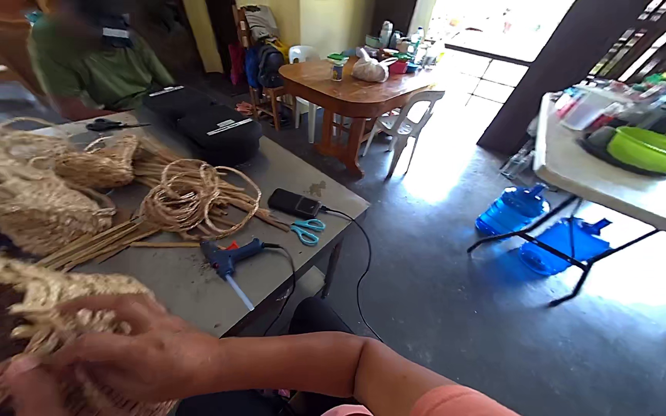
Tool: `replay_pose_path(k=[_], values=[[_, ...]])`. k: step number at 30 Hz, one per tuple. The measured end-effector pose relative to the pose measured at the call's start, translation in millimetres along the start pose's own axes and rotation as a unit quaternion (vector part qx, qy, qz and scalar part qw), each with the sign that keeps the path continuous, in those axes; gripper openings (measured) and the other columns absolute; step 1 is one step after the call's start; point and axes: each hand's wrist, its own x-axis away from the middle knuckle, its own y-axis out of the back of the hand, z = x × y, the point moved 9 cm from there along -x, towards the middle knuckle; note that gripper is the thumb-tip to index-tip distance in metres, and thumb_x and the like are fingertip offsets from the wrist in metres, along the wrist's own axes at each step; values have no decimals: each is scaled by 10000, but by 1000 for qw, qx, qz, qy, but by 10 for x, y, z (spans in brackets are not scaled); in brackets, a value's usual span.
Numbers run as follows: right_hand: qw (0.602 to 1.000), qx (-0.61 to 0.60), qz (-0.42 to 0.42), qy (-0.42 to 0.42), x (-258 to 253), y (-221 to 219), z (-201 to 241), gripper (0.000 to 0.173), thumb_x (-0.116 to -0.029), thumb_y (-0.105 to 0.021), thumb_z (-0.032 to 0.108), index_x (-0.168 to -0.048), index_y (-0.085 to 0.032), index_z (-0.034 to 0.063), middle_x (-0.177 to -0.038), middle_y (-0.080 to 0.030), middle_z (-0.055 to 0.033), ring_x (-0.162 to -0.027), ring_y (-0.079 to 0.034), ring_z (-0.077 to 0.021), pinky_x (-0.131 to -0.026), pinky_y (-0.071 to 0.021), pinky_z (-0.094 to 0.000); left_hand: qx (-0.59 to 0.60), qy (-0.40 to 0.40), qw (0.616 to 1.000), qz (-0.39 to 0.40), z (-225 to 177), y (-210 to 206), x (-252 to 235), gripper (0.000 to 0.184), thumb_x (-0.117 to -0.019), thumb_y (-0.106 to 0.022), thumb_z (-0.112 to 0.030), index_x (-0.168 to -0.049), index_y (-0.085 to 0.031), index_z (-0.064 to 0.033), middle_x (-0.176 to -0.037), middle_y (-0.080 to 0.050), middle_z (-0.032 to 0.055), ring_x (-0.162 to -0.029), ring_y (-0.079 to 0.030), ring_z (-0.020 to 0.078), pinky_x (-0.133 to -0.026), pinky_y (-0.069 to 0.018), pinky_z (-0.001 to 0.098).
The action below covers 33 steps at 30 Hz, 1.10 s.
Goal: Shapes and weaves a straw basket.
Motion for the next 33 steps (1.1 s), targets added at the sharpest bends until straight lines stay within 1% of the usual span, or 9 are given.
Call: replay_pose_path(k=[4,8,12,15,19,21,24,27,33], values=[[998,5,37,-46,10,-34,0,250,-933,-625,-48,-1109,-774,50,-1096,-680,-200,-1042,-660,-304,-905,-571,-431,8,-4,1000,-13,-132,107,17,438,-1041,-538,-286,-1046,-614,146,-1046,-629,306,-1018,-615,317,-939,-488,440],[996,-12,85,-37,59,-173,25,245,-962,-580,-38,-1170,-704,1,-1078,-704,-142,-992,-699,-223,-862,-607,-379,19,-6,1000,-20,-122,159,-25,357,-1042,-550,-331,-1055,-639,15,-1102,-621,175,-1077,-581,256,-966,-473,440],[989,-97,74,-86,101,-185,13,231,-1013,-491,21,-1134,-686,-5,-1025,-691,-96,-877,-676,-133,-774,-594,-312,25,-3,1000,-12,-154,184,-52,293,-1042,-567,-322,-1035,-648,-40,-1037,-614,105,-976,-574,213,-893,-462,418],[964,-202,77,-152,188,-221,-3,226,-1058,-499,71,-1266,-524,-13,-1008,-662,-101,-692,-672,-130,-641,-622,-308,30,6,999,-12,-152,185,-55,242,-1036,-576,-291,-1031,-642,-58,-1043,-606,79,-989,-564,194,-898,-457,394],[911,-298,87,-271,357,-192,-99,462,-1082,-459,105,-1518,-316,50,-930,-679,-65,-508,-572,-94,-454,-537,-250,34,17,999,-16,-149,182,-45,224,-1024,-573,-286,-1014,-652,-77,-1058,-604,63,-1019,-559,179,-919,-452,388],[916,-267,105,-279,384,-160,-152,368,-1084,-483,127,-1430,-474,1,-903,-693,-36,-525,-553,-50,-471,-500,-204,40,20,999,-14,-149,179,-42,222,-1029,-566,-295,-1009,-648,-90,-1054,-601,48,-1029,-554,174,-958,-433,404],[968,-131,114,-180,327,-109,-38,315,-1071,-501,134,-1310,-619,-34,-855,-707,-16,-589,-587,-22,-559,-522,-183,39,19,999,-10,-146,181,-44,234,-1029,-560,-306,-1019,-655,-93,-1067,-610,46,-1049,-557,175,-958,-438,398],[988,1,130,-87,311,-163,221,312,-1062,-511,158,-1242,-677,-36,-820,-722,-60,-688,-672,-116,-695,-588,-273,37,18,999,-3,-135,184,-45,229,-1024,-565,-295,-1017,-658,-87,-1073,-617,52,-1041,-564,175,-929,-453,383],[982,106,155,-24,319,-236,343,253,-1052,-521,185,-1033,-704,10,-754,-685,-89,-662,-689,-196,-632,-584,-327,31,23,999,8,-139,188,-42,215,-1024,-570,-299,-1012,-646,-98,-1068,-601,44,-1030,-558,166,-898,-462,357]])
